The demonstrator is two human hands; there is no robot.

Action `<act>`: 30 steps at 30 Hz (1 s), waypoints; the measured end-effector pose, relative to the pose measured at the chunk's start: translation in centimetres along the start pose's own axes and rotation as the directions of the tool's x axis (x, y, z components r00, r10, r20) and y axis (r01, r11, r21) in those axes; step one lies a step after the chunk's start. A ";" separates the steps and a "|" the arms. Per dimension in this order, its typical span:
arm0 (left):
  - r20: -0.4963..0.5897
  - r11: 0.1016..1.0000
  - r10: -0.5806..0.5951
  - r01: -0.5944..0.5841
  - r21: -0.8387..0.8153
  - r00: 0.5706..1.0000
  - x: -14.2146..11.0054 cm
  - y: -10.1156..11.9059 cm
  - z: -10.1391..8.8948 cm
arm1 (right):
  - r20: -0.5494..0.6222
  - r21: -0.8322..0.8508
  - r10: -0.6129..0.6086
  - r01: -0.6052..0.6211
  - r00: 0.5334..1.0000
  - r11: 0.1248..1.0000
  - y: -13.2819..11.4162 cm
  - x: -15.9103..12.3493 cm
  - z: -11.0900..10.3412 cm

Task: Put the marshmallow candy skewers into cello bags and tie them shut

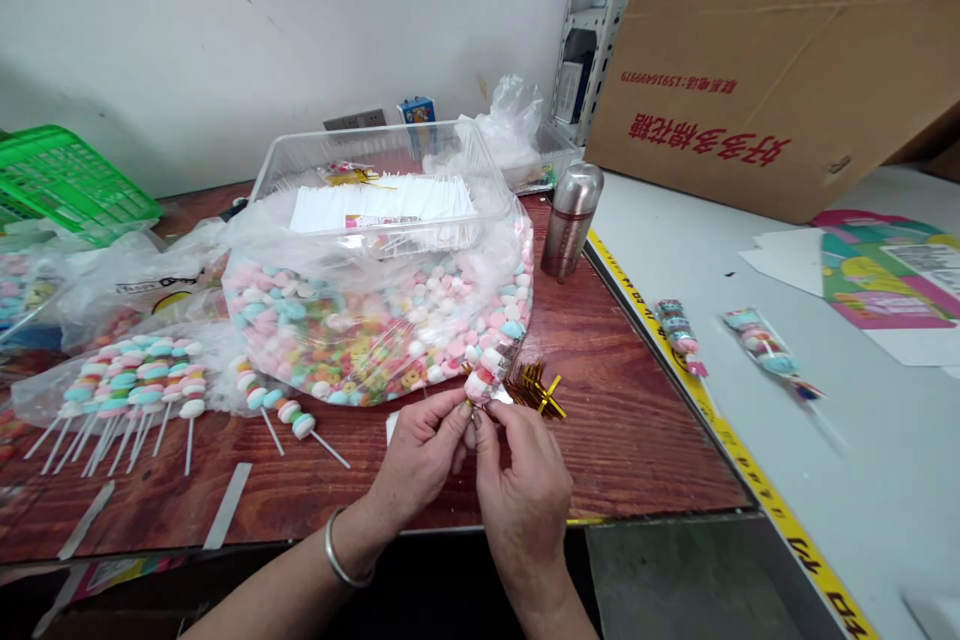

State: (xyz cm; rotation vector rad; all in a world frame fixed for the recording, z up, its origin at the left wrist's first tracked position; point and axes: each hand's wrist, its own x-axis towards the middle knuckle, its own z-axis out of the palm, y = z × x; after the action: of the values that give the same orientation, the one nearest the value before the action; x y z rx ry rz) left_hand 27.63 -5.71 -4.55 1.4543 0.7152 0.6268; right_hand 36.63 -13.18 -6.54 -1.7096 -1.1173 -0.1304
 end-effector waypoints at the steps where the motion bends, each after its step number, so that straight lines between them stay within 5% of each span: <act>1: 0.000 1.000 0.006 -0.006 0.005 1.000 0.0 0.0 0.0 | -0.006 -0.035 -0.028 0.028 1.000 0.999 0.0 0.0 0.0; 5: 0.004 1.000 0.028 -0.028 0.001 1.000 -0.1 0.1 0.1 | -0.033 -0.140 -0.106 0.100 0.994 0.985 -0.1 0.1 -0.1; 9: 0.078 0.994 0.026 -0.017 -0.105 0.997 0.0 0.4 -0.1 | 0.050 0.136 0.111 -0.117 0.993 0.984 -0.7 0.9 -0.8; 11: 0.122 0.982 0.019 0.004 -0.191 0.992 -0.1 0.5 -0.3 | 0.256 0.405 0.245 -0.334 0.935 0.851 -1.2 1.5 -1.4; 14: 0.204 0.958 0.028 0.032 -0.284 0.978 -0.5 0.8 -0.8 | 0.533 0.646 0.287 -0.602 0.796 0.469 -2.2 2.1 -2.2; 17: 0.276 0.962 0.068 0.010 -0.272 0.959 -1.1 1.4 -1.6 | 0.606 0.685 0.311 -0.680 0.732 0.264 -3.1 2.1 -2.7; 19: 0.289 0.977 0.133 -0.077 -0.196 0.948 -1.6 2.2 -2.3 | 0.560 0.689 0.348 -0.656 0.752 0.308 -3.4 1.8 -3.0; 22: 0.318 0.950 0.262 -0.186 -0.249 0.911 -2.5 3.8 -3.4 | 0.432 0.591 0.286 -0.508 0.855 0.627 -4.0 1.5 -4.1; 25: 0.371 0.895 0.324 -0.155 -0.419 0.870 -3.5 5.2 -4.1 | 0.349 0.381 0.070 -0.210 0.934 0.900 -4.8 1.8 -5.7; 30: 0.349 0.963 0.264 -0.267 -0.041 0.899 -4.7 5.4 -3.9 | 0.126 0.179 -0.210 0.186 0.970 0.966 -5.4 1.9 -7.6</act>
State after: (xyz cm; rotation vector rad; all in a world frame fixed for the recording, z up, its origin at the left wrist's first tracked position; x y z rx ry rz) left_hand 21.86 -6.59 1.15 1.6321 0.2394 0.5487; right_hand 36.91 -17.89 1.73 -1.4751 -1.3684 -0.0373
